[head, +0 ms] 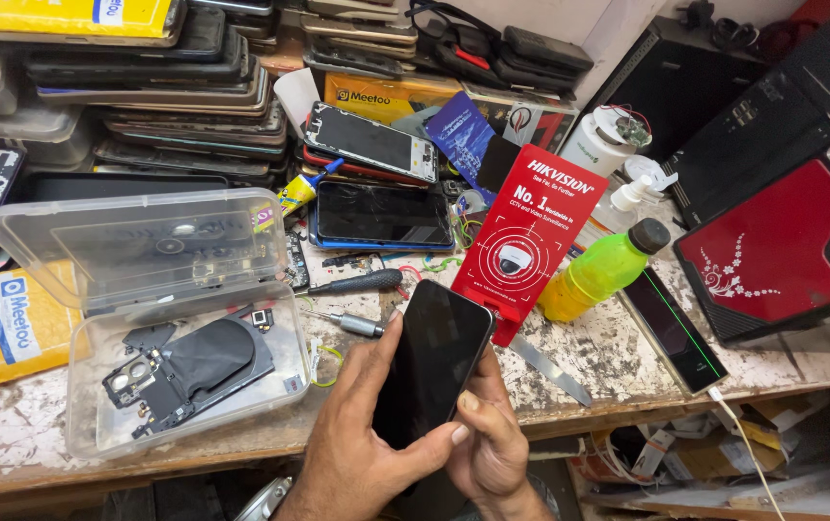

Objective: The person disassembles a smartphone, removes the back cover and internal components, and reassembles the device. They handle the phone, battery, and camera module, then test the screen by powering it on.

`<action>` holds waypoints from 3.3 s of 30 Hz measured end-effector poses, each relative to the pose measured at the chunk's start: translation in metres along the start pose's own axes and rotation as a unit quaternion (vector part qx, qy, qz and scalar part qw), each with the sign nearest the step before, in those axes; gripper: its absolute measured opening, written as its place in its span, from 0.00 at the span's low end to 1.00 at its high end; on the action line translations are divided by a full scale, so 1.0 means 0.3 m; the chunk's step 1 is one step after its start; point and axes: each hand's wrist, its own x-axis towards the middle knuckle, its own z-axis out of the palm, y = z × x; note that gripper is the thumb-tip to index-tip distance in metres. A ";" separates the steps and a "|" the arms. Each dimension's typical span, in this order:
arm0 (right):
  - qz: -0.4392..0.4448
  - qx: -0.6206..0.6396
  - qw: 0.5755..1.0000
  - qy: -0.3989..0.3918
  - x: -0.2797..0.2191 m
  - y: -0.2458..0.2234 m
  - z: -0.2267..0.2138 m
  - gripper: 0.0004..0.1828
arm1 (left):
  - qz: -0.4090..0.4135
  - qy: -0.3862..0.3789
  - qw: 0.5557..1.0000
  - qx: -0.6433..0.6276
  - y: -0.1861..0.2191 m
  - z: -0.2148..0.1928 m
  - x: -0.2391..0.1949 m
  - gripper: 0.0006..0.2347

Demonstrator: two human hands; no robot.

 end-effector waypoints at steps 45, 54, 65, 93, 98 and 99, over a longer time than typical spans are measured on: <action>-0.103 -0.535 0.835 -0.078 0.127 -0.168 0.381 0.06 | -0.159 -0.124 0.773 -0.602 -0.119 -0.105 -0.042 0.31; -0.179 -0.651 0.715 -0.181 0.167 -0.200 0.401 0.07 | -0.149 -0.164 0.767 -0.602 -0.121 -0.108 -0.050 0.32; -0.185 -0.679 0.687 -0.180 0.147 -0.224 0.412 0.07 | -0.171 -0.158 0.781 -0.580 -0.103 -0.105 -0.047 0.31; -0.123 -0.617 0.774 -0.070 0.101 -0.192 0.406 0.07 | -0.194 -0.141 0.813 -0.530 -0.090 -0.098 -0.050 0.29; -0.103 -0.548 0.829 -0.038 0.077 -0.157 0.398 0.06 | -0.180 -0.144 0.815 -0.531 -0.097 -0.098 -0.050 0.29; -0.129 -0.568 0.812 -0.043 0.077 -0.154 0.394 0.06 | -0.178 -0.145 0.816 -0.531 -0.098 -0.099 -0.051 0.29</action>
